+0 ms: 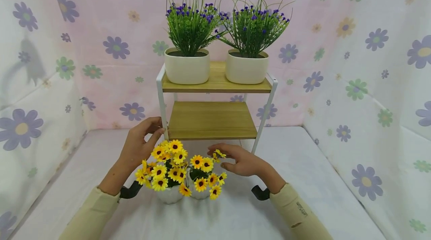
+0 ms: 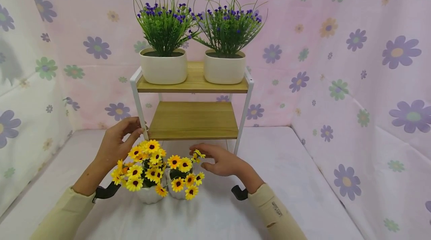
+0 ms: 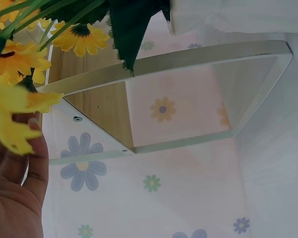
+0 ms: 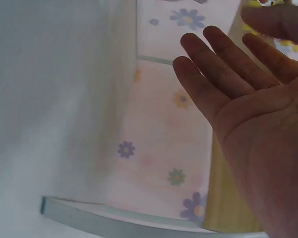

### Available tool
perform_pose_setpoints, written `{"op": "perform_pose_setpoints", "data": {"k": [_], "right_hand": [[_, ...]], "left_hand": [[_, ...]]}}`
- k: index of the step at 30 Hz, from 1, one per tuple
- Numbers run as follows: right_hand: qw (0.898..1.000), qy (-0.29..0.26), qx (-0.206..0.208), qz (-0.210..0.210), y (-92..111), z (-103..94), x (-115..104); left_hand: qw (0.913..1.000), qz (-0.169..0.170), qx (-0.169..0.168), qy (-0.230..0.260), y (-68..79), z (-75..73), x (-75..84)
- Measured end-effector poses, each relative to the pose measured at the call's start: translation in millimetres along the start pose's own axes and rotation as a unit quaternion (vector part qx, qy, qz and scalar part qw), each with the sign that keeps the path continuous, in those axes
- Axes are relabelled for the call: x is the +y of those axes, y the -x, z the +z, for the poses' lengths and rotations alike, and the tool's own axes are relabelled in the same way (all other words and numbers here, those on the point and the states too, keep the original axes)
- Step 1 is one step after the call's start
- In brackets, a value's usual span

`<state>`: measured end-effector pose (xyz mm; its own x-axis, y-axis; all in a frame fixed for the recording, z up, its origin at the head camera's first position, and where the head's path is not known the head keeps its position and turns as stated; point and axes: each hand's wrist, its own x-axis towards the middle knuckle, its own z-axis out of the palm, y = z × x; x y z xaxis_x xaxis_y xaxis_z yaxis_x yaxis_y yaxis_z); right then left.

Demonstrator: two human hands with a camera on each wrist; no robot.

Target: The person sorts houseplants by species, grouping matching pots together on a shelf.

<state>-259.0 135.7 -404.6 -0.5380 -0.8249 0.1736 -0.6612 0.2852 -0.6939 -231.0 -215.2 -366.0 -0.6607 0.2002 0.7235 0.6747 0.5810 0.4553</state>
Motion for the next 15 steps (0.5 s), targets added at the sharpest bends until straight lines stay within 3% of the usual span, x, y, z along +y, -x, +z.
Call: {"op": "perform_pose_setpoints", "data": {"k": [6,15], "right_hand": [[0.999,-0.030,-0.036,0.005,-6,16.6,6],[0.999,-0.043,-0.018,-0.011,-11,37.0,11]], "left_hand": [[1.0000,0.002,0.001,-0.001,-0.6,0.0,0.8],[1.0000,0.002,0.002,0.000,-0.5,0.5,1.5]]}}
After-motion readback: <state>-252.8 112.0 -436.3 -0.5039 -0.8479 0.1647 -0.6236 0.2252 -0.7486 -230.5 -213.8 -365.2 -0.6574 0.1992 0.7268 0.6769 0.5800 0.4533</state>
